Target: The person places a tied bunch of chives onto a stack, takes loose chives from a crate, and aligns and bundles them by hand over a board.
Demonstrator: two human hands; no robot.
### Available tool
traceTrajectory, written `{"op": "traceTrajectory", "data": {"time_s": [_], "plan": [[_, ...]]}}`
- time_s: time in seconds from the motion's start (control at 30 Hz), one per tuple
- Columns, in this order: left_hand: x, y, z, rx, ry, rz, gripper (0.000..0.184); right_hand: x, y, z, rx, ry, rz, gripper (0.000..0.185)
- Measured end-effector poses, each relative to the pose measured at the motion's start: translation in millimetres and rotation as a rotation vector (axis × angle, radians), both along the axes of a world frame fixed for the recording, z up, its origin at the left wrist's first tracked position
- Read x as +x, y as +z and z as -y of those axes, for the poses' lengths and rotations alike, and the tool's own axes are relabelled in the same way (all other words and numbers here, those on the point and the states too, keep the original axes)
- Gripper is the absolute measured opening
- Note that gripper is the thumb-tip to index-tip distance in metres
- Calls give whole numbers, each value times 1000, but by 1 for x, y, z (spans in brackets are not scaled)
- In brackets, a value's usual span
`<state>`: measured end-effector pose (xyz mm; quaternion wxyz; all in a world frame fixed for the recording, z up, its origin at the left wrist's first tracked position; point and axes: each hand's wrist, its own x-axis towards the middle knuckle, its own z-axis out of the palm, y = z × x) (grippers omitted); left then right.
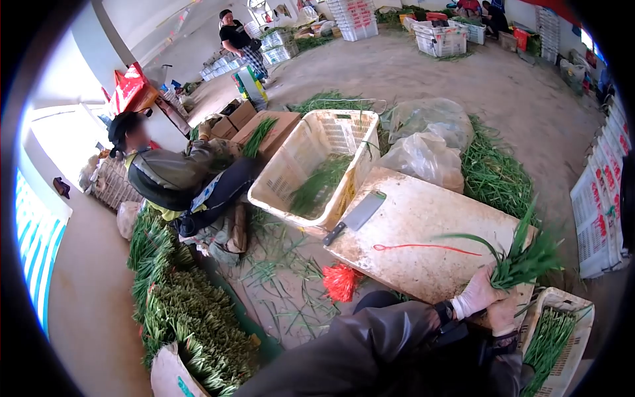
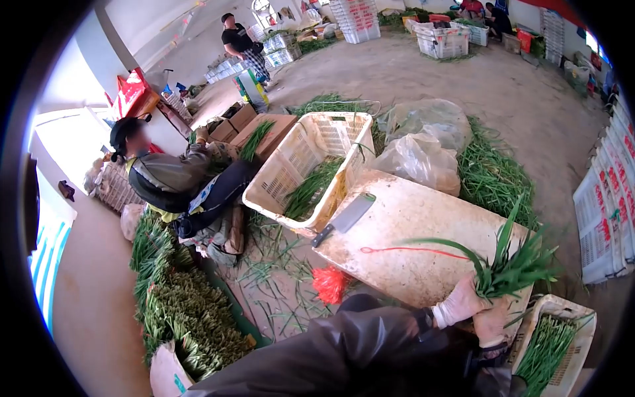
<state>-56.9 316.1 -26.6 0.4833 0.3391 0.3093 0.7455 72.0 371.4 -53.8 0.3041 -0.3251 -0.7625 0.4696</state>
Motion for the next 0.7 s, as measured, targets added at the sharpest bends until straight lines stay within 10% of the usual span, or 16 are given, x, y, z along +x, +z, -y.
{"op": "traceTrajectory", "data": {"time_s": [0.33,0.53,0.7], "plan": [[-4,8,4,-59,44,-179,61,-9,8,2,93,4,-25,39],[-3,30,17,-5,-197,426,68,-11,23,16,-888,14,-675,49],[-13,26,25,22,-90,-109,67,0,51,30,-43,167,-13,55]]}}
